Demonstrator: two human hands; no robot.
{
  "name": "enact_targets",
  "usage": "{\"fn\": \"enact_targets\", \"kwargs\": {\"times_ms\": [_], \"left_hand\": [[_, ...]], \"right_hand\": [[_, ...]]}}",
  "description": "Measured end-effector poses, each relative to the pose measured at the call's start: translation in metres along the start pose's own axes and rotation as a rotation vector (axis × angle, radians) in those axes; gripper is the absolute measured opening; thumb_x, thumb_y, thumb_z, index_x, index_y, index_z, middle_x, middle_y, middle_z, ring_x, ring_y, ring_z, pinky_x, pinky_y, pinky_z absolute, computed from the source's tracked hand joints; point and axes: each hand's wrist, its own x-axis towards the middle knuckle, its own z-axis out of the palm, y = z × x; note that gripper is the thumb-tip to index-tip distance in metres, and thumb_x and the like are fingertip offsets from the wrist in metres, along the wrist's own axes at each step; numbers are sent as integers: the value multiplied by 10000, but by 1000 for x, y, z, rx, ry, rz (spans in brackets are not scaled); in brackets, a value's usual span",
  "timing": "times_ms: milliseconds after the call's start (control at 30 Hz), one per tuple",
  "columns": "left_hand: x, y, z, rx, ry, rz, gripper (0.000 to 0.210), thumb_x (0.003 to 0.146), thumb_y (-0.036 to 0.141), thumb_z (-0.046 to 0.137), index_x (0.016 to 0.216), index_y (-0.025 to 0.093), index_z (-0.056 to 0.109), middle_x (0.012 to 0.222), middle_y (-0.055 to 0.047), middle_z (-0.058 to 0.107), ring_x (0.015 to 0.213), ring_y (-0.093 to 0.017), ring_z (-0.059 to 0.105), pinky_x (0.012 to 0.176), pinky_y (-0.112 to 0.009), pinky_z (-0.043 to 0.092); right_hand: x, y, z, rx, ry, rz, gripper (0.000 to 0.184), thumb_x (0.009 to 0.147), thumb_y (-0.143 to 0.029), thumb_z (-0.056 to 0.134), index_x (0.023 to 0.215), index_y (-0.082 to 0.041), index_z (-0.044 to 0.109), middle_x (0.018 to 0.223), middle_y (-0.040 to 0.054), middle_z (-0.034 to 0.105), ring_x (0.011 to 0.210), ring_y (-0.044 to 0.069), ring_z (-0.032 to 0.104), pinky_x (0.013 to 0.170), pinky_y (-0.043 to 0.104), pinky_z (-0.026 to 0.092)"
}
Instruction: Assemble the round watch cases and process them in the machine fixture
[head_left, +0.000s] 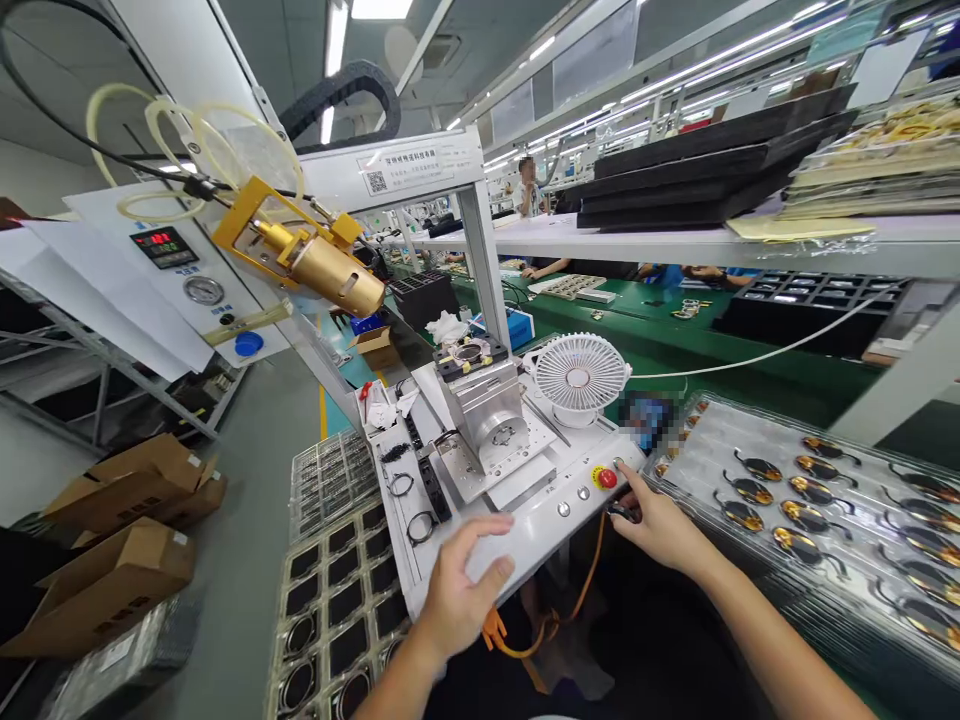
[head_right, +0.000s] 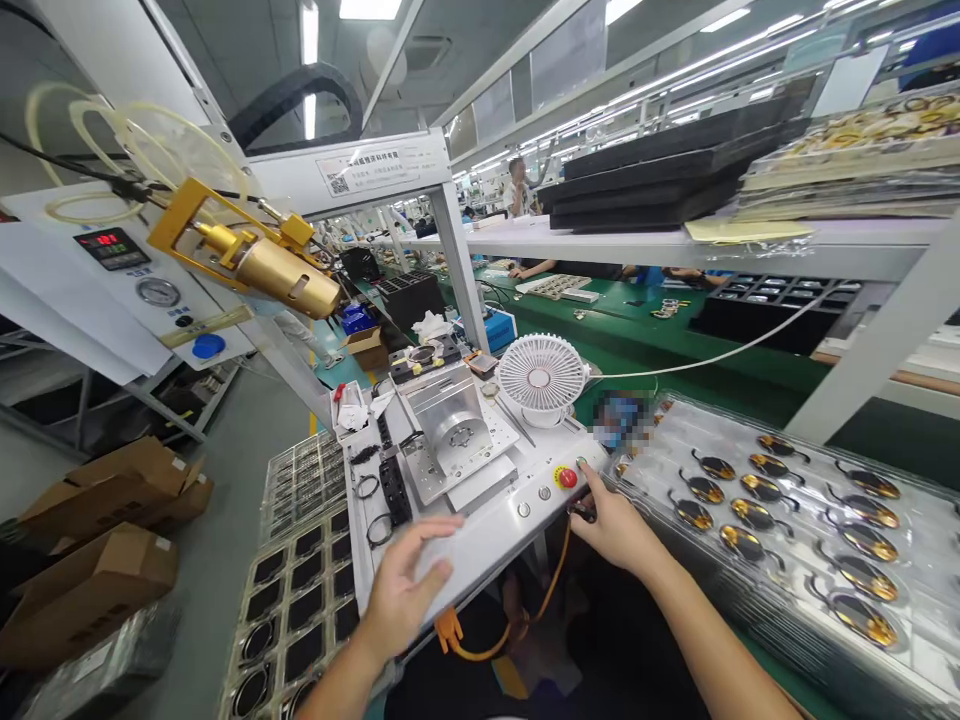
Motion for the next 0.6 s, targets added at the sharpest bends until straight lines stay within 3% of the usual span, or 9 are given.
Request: {"fn": "enact_targets", "kwargs": {"times_ms": [133, 267, 433, 533, 600], "left_hand": [[-33, -29, 53, -383, -82, -346, 400, 889, 462, 761, 1214, 232, 722, 1256, -155, 752, 1214, -318, 700, 1134, -494, 488], [-53, -44, 85, -764, -141, -431, 606, 781, 508, 855, 1311, 269, 683, 1301, -164, 726, 1208, -351, 702, 1100, -534, 504], [-56, -51, 96, -943, -132, -466, 593, 639, 461, 960, 1176, 306, 762, 1173, -108, 777, 1096, -331, 746, 1040, -513, 544], [-51, -50, 94, -902, -111, -455, 565, 585, 375, 999, 1106, 297, 795, 1136, -92, 788, 990, -298, 773, 972, -478, 584], [-50, -49, 92, -854, -89, -451, 529, 592, 319, 995, 1085, 291, 806, 1141, -90, 785, 947, -284, 782, 926, -455, 605]], "right_hand": [[-37, -21, 3, 224, -44, -89, 699, 844, -408, 694, 1467, -155, 503, 995, 91, 745, 759, 247, 697, 762, 411, 567], [-90, -48, 35, 569, -51, -276, 854, 693, -557, 925, 1410, -262, 565, 1098, 88, 737, 941, 271, 718, 846, 408, 591], [-118, -67, 63, 620, 108, -297, 905, 577, -621, 961, 1345, -278, 628, 1051, 81, 702, 954, 270, 703, 853, 398, 593], [-113, -68, 48, 499, 71, -426, 842, 638, -654, 923, 1321, -239, 658, 1027, 93, 693, 936, 262, 676, 805, 388, 581], [-101, -59, 21, 343, 30, -483, 743, 725, -638, 880, 1307, -225, 673, 1053, 109, 708, 966, 274, 666, 842, 420, 568]]}}
